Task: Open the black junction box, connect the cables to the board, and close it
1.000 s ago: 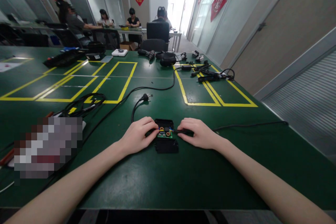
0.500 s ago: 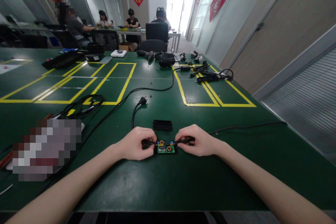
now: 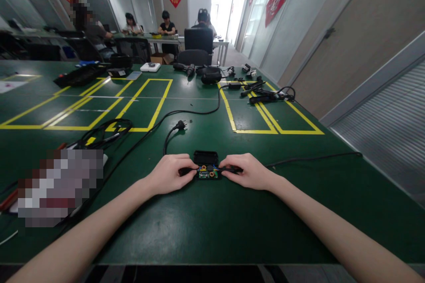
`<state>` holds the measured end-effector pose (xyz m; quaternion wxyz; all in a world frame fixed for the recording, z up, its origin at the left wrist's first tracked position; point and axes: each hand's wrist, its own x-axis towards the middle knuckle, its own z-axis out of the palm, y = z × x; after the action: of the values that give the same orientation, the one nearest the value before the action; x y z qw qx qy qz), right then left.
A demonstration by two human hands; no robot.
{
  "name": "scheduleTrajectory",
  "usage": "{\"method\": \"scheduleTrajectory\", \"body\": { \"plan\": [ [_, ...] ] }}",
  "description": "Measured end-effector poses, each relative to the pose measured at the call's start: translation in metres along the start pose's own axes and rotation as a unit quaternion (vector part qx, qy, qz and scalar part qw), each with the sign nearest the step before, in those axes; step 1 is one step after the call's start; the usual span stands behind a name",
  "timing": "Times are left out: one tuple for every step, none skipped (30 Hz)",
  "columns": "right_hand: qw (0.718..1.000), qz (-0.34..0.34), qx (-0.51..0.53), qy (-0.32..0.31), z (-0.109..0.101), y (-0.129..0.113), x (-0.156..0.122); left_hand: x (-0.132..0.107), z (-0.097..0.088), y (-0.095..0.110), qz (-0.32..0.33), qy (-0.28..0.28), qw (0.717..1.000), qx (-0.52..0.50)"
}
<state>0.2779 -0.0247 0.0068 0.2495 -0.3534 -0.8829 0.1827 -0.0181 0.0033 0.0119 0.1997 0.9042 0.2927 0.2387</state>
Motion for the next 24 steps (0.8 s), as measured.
{"method": "scheduleTrajectory", "body": {
  "plan": [
    [1.0, -0.006, 0.0, -0.001, 0.0, 0.0, 0.0, 0.0, -0.001, 0.001, 0.013, -0.003, 1.0, 0.009],
    [1.0, -0.012, 0.0, -0.001, -0.001, 0.0, 0.001, 0.001, -0.002, 0.001, 0.028, -0.005, 0.999, 0.021],
    [1.0, -0.019, 0.0, -0.001, -0.001, 0.0, 0.001, 0.002, -0.003, 0.002, 0.042, -0.006, 0.999, 0.032],
    [1.0, -0.027, 0.0, 0.0, -0.001, 0.0, 0.001, 0.002, -0.003, 0.002, 0.053, -0.006, 0.998, 0.039],
    [0.999, -0.036, -0.001, 0.003, -0.001, 0.0, 0.002, 0.003, -0.003, 0.003, 0.061, -0.007, 0.997, 0.043],
    [0.999, -0.045, -0.004, 0.005, -0.001, 0.001, 0.002, 0.003, -0.002, 0.003, 0.065, -0.008, 0.997, 0.044],
    [0.999, -0.053, -0.008, 0.007, -0.001, 0.001, 0.002, 0.003, -0.002, 0.003, 0.065, -0.008, 0.997, 0.042],
    [0.998, -0.06, -0.013, 0.009, -0.001, 0.001, 0.002, 0.003, -0.001, 0.003, 0.064, -0.009, 0.997, 0.04],
    [0.998, -0.066, -0.019, 0.009, -0.001, 0.002, 0.003, 0.003, -0.001, 0.002, 0.064, -0.009, 0.997, 0.04],
    [0.997, -0.069, -0.023, 0.008, -0.001, 0.002, 0.003, 0.003, -0.001, 0.002, 0.064, -0.01, 0.997, 0.041],
    [0.997, -0.071, -0.025, 0.006, 0.0, 0.002, 0.003, 0.003, -0.001, 0.002, 0.066, -0.01, 0.997, 0.043],
    [0.997, -0.072, -0.027, 0.005, 0.0, 0.002, 0.003, 0.003, -0.001, 0.003, 0.067, -0.01, 0.997, 0.044],
    [0.997, -0.071, -0.028, 0.002, 0.0, 0.002, 0.003, 0.003, -0.001, 0.003, 0.069, -0.012, 0.996, 0.047],
    [0.997, -0.068, -0.03, 0.0, 0.0, 0.002, 0.003, 0.003, -0.002, 0.003, 0.07, -0.014, 0.996, 0.052],
    [0.997, -0.066, -0.032, -0.002, 0.0, 0.002, 0.003, 0.003, -0.003, 0.004, 0.073, -0.017, 0.995, 0.06],
    [0.997, -0.065, -0.035, -0.004, 0.0, 0.001, 0.003, 0.004, -0.003, 0.005, 0.079, -0.022, 0.994, 0.073],
    [0.997, -0.065, -0.04, -0.006, -0.001, 0.0, 0.003, 0.004, -0.003, 0.006, 0.088, -0.026, 0.992, 0.092],
    [0.997, -0.066, -0.045, -0.008, -0.001, -0.001, 0.004, 0.004, -0.003, 0.007, 0.1, -0.031, 0.988, 0.113],
    [0.996, -0.067, -0.052, -0.01, -0.001, -0.002, 0.004, 0.005, -0.002, 0.008, 0.111, -0.034, 0.984, 0.134],
    [0.996, -0.07, -0.059, -0.012, -0.001, -0.003, 0.005, 0.005, -0.002, 0.009, 0.12, -0.035, 0.98, 0.152],
    [0.995, -0.073, -0.066, -0.015, -0.002, -0.004, 0.005, 0.005, -0.001, 0.01, 0.128, -0.035, 0.978, 0.164],
    [0.994, -0.078, -0.072, -0.016, -0.002, -0.005, 0.006, 0.006, -0.001, 0.011, 0.131, -0.034, 0.976, 0.171],
    [0.993, -0.083, -0.077, -0.016, -0.003, -0.006, 0.006, 0.006, 0.0, 0.011, 0.132, -0.033, 0.975, 0.173],
    [0.993, -0.088, -0.079, -0.016, -0.003, -0.006, 0.006, 0.006, 0.0, 0.012, 0.132, -0.032, 0.976, 0.172]
  ]
}}
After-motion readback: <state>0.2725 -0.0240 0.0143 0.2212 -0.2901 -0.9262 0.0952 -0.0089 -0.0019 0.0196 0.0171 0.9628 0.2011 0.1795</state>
